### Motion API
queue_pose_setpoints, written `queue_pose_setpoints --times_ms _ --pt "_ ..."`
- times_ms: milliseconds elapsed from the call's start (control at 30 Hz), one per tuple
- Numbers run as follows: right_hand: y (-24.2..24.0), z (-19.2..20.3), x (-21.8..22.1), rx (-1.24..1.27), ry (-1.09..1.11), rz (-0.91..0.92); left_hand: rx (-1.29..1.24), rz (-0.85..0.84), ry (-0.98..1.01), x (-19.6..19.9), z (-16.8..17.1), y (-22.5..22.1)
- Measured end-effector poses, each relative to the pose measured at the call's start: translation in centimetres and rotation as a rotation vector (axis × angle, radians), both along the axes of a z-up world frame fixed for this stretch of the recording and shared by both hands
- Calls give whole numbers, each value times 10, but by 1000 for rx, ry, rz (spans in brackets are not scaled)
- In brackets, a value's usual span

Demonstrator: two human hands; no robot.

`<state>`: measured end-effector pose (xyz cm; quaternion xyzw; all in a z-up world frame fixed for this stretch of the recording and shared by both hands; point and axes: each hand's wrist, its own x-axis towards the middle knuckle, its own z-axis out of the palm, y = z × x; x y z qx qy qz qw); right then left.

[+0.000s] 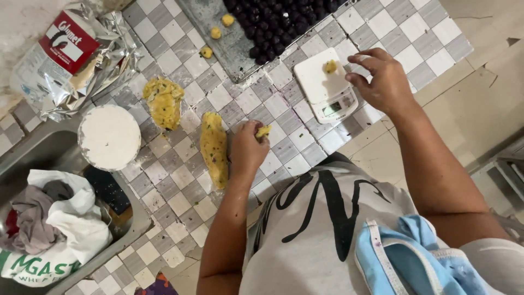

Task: Kneading yellow dough on a tiled counter, weighing portions on a digital scale, and rolling them into small balls.

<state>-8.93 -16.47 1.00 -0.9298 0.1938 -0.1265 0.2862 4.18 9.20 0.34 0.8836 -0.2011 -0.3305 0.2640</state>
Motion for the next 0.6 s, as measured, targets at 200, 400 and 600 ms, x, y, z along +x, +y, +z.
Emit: queue_pose_setpoints --times_ms 200,400,600 --pt "-26 -8 2 51 54 -57 -163 156 97 2 -10 6" --pt "-23 -12 35 130 311 -35 0 177 -176 -12 -14 -1" --pt "2 -67 39 -286 256 162 -452 454 -263 -27 -13 -18"
